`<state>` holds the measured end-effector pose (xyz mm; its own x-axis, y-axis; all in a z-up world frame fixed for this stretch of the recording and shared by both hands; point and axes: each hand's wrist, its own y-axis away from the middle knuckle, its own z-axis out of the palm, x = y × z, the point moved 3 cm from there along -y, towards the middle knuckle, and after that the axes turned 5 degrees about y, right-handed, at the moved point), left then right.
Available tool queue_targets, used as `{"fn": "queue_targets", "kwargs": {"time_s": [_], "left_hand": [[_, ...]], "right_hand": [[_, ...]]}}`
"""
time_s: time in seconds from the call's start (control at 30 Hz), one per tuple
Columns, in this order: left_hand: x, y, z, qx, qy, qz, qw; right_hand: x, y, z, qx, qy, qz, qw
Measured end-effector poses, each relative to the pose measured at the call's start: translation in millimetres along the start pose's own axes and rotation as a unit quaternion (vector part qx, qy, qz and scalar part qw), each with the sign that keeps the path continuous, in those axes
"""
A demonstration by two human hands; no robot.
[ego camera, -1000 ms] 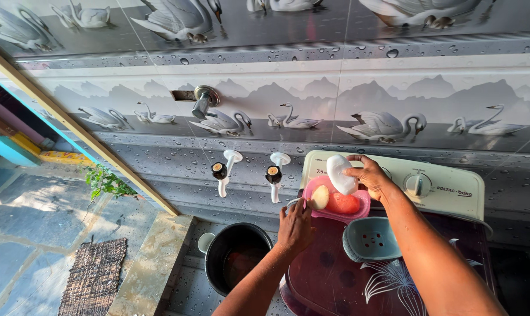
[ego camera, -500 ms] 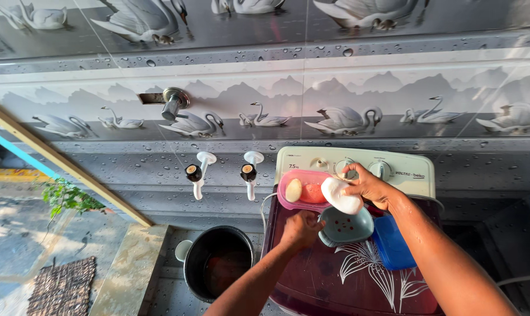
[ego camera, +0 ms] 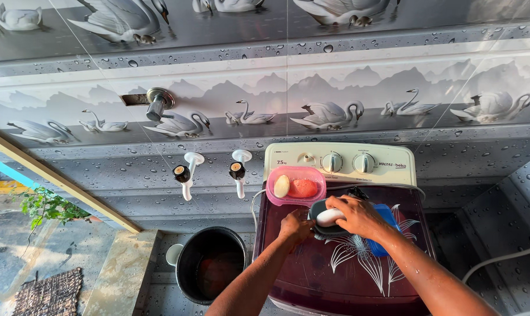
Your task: The person wipes a corner shelf and tiled wall with a red cloth, then washes and wrings the cloth in a bucket of water. They continue wiping the wall and shelf, then place a soap dish and other small containers onto the shelf.
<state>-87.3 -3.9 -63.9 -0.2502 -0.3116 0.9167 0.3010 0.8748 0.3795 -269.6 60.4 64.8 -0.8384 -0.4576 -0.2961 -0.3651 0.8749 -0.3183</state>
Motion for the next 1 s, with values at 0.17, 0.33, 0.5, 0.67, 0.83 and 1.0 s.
{"fn": "queue_targets", "kwargs": {"time_s": [0.17,0.33,0.5,0.67,0.83,1.0], "left_hand": [[1,-1,0,-0.007,0.016,0.004,1.0],[6,3,-1,0.003,-0.071,0.013,0.997],[12,8,-1,0.003,-0.064,-0.009,0.998],[12,3,-1,0.026,-0.125,0.012,0.992],[16,10,1,0.041,-0.139,0.062,0.987],[36,42,-2,0.113,-0.175,0.155,0.966]], "right_hand": [[-10,15,-2,0.056,0.039,-0.061,0.996],[-19,36,3,0.118,0.081,-0.149,0.978],[-18,51,12,0.133,0.112,-0.159,0.972],[-6,56,30,0.095,0.141,-0.175,0.97],[0,57,27,0.13,0.014,-0.174,0.976],[-2,53,2,0.243,0.053,-0.031,0.968]]}}
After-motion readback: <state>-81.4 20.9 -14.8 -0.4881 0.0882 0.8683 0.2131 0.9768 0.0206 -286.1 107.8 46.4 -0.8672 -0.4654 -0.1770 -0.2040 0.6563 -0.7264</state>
